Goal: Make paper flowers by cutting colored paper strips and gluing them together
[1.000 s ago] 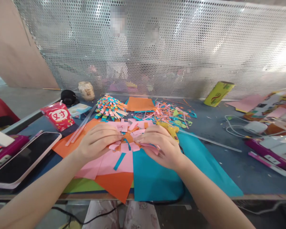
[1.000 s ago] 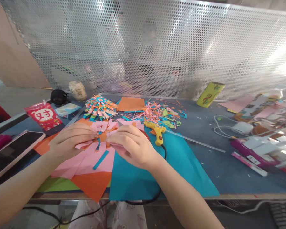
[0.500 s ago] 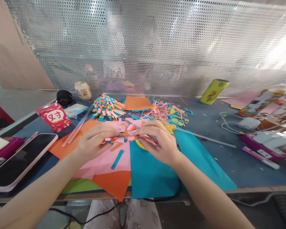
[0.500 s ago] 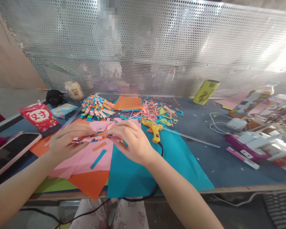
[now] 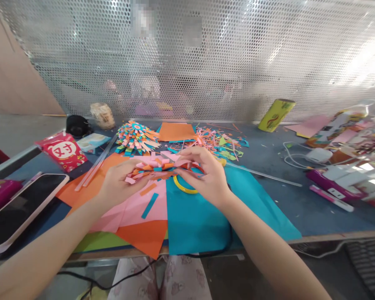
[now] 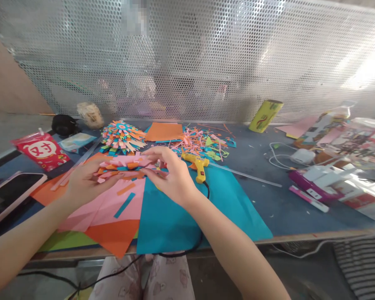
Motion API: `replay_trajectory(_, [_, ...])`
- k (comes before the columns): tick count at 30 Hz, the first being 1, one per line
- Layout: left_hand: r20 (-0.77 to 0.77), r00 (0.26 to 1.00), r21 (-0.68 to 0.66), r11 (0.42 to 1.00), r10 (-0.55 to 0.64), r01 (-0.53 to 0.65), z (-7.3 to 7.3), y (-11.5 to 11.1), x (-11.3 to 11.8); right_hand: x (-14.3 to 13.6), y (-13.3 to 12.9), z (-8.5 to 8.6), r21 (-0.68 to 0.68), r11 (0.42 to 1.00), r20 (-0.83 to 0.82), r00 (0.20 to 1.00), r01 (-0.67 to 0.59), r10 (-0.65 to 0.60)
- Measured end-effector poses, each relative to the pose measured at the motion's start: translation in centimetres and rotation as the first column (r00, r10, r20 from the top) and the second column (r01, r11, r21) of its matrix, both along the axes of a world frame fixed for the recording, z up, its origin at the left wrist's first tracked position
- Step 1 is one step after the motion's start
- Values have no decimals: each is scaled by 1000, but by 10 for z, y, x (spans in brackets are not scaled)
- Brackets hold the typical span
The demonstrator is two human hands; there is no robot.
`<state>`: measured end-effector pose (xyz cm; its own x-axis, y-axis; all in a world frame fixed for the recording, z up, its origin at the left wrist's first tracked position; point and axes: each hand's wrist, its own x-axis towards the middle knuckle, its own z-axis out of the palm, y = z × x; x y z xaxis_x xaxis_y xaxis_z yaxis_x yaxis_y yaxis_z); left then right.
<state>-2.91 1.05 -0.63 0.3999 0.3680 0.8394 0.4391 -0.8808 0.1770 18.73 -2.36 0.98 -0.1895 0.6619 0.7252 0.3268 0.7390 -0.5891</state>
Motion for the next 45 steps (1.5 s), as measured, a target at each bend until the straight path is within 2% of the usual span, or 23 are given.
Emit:
replay_trajectory(4, [16, 1000, 20, 1000, 6, -7, -1, 2, -1, 0, 1, 1, -10, 1000, 17, 1000, -7, 7])
replay_trajectory(6, [-3, 1000, 128, 991, -25, 25, 0, 3, -4, 1, 1, 3, 45, 999, 77, 997, -8, 4])
replay_trajectory(10, [-12, 996, 375, 923, -86, 84, 2, 6, -11, 2, 0, 6, 230, 972, 244, 970, -44, -14])
replay_trajectory(14, [-38, 997, 389, 918, -62, 72, 0, 7, -14, 0, -1, 6, 380, 920, 311, 950, -98, -27])
replay_trajectory(17, [-93, 994, 374, 924, -50, 81, -2, 7, -14, 0, 0, 4, 434, 895, 337, 940, -102, -57])
replay_trajectory(20, [-116, 991, 349, 931, -68, 104, -2, 7, -12, 1, 1, 3, 407, 906, 355, 934, -117, -39])
replay_trajectory(23, [-76, 992, 277, 954, -101, 118, -1, 4, -8, 3, 1, 4, 373, 923, 332, 943, -100, -32])
replay_trajectory(27, [-9, 999, 204, 978, -50, 51, 4, 0, -1, 5, 0, 7, 288, 958, 198, 979, -9, -51])
replay_trajectory(32, [-27, 999, 187, 982, -24, 29, 6, -3, 3, 3, -1, 5, 163, 987, 74, 997, 13, -26])
replay_trajectory(45, [-33, 999, 151, 988, 33, -28, 2, -2, 2, 2, 1, 1, 106, 994, 86, 996, 11, -20])
